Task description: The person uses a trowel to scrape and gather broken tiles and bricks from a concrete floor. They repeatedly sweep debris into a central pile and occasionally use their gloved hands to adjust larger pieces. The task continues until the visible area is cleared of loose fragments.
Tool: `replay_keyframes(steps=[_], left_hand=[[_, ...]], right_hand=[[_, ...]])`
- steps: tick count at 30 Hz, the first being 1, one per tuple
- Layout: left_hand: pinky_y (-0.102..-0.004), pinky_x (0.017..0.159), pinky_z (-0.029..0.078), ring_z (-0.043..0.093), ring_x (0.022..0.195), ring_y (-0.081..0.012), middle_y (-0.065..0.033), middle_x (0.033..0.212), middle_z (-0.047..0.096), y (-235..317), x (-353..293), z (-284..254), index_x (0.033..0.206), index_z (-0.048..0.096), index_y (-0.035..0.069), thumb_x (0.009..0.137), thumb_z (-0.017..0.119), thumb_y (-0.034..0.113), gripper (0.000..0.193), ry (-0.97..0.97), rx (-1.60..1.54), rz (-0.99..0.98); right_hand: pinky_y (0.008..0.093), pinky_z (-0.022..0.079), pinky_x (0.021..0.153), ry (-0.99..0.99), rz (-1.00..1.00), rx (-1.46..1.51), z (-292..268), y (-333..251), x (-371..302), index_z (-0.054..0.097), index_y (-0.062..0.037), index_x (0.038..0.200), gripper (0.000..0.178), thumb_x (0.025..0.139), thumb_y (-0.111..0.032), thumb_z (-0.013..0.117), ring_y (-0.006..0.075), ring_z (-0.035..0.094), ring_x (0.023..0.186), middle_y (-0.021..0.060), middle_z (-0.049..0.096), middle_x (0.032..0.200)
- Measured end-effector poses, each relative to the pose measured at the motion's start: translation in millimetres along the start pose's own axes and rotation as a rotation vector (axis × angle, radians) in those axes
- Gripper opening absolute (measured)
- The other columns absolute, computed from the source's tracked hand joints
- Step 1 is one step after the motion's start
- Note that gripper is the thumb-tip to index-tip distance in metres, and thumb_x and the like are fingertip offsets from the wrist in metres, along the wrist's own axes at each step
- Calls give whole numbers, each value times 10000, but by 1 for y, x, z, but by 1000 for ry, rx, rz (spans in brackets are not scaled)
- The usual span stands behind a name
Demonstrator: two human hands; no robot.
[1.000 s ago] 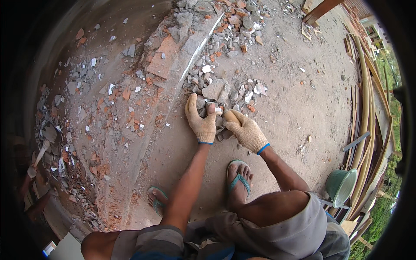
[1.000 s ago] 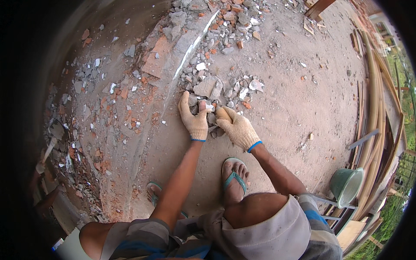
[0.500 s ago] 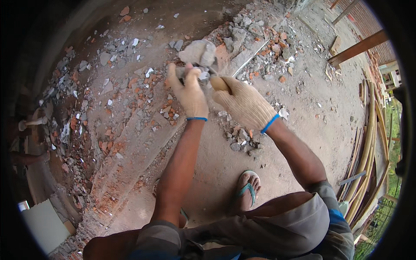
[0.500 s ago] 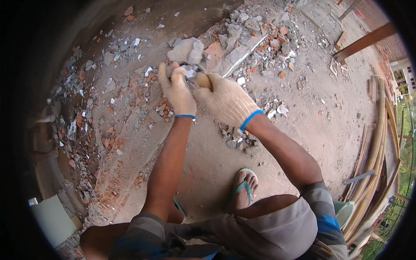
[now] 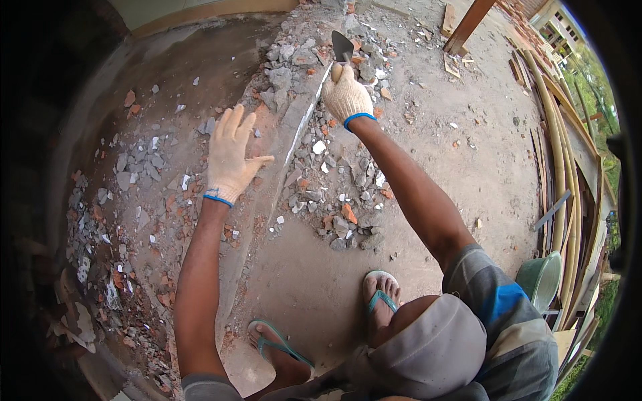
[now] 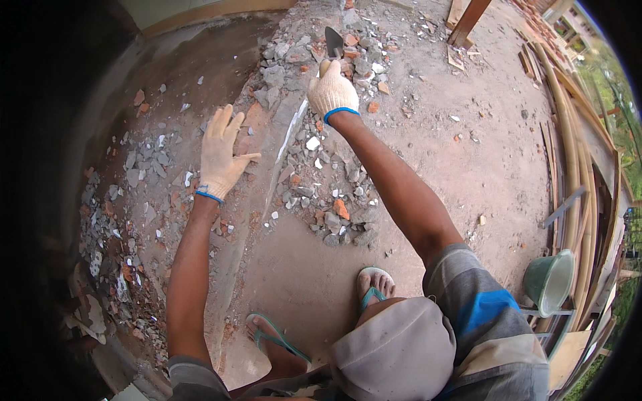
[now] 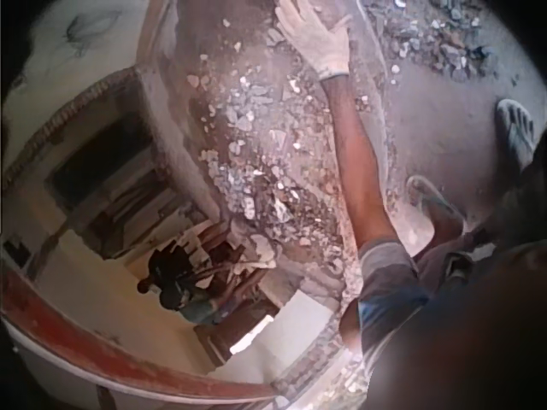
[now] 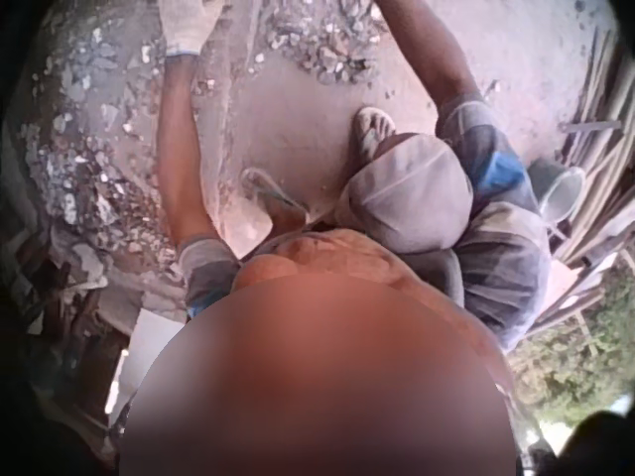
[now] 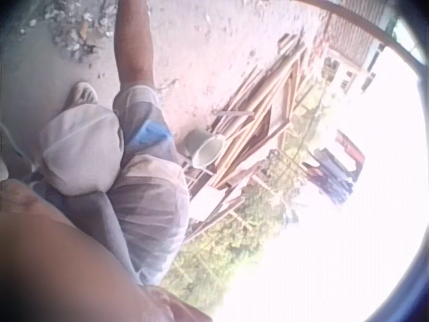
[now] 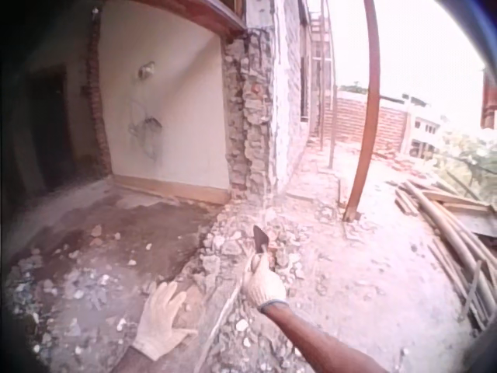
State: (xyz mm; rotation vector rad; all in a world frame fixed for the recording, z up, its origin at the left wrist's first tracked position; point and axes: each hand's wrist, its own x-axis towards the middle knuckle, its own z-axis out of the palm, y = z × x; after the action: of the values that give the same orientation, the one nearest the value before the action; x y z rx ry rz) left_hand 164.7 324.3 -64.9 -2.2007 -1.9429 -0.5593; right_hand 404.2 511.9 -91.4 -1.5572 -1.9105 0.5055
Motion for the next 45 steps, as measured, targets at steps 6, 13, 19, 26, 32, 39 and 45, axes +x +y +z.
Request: replay_keyframes(steps=[6,13,19,26,32,39,45], left_hand=[[-567,1302,348,412,1580,-425,-216,1671,504,49,18,63,1561,581,62,854,853,601,930,-348,78,212],[-557,1301,319,453,1545,-425,-211,1572,612,34,-18,48,1539,597,57,901,814,603,867,-390,-131,-49],[-526,1364,223,363,1616,-380,-157,1680,512,37,-2,54,1580,556,37,917,767,654,929,-484,204,151],[-521,1398,131,262,1685,-309,-121,1805,349,61,-71,111,1731,363,127,1123,529,499,732,-360,-231,35],[-581,1367,202,246,1686,-395,-222,1819,268,103,-171,106,1770,220,56,978,759,543,1075,-388,-224,-178],[-650,1352,199,225,1652,-550,-375,1771,221,161,-232,126,1726,201,-69,856,779,782,1347,-27,-213,-329],[-679,1347,165,223,1637,-588,-433,1741,221,193,-198,156,1731,180,-79,836,691,904,1424,14,-313,-390]], right_hand=[[493,632,888,-250,-114,-218,81,-46,9,331,124,1554,740,1027,-269,672,412,821,993,256,813,1100],[579,612,857,-425,-295,179,76,-160,-49,529,35,1409,530,954,-210,648,478,785,989,314,786,1010],[535,639,794,-167,-91,155,21,-69,-65,337,124,1576,772,1002,-254,688,445,800,936,289,792,1027],[527,626,810,-636,-429,160,38,-134,-121,458,53,1515,644,986,-244,672,437,798,954,260,789,1038],[548,625,854,-484,-388,695,3,-102,-187,519,-109,1542,639,951,-274,698,463,779,949,255,784,1051],[466,631,931,-235,261,363,-125,110,-304,501,-76,1571,668,995,-237,801,430,794,1117,292,762,1220],[457,592,1040,-29,686,130,-175,231,-299,562,-41,1595,639,1062,-355,724,382,755,1262,285,740,1382]])
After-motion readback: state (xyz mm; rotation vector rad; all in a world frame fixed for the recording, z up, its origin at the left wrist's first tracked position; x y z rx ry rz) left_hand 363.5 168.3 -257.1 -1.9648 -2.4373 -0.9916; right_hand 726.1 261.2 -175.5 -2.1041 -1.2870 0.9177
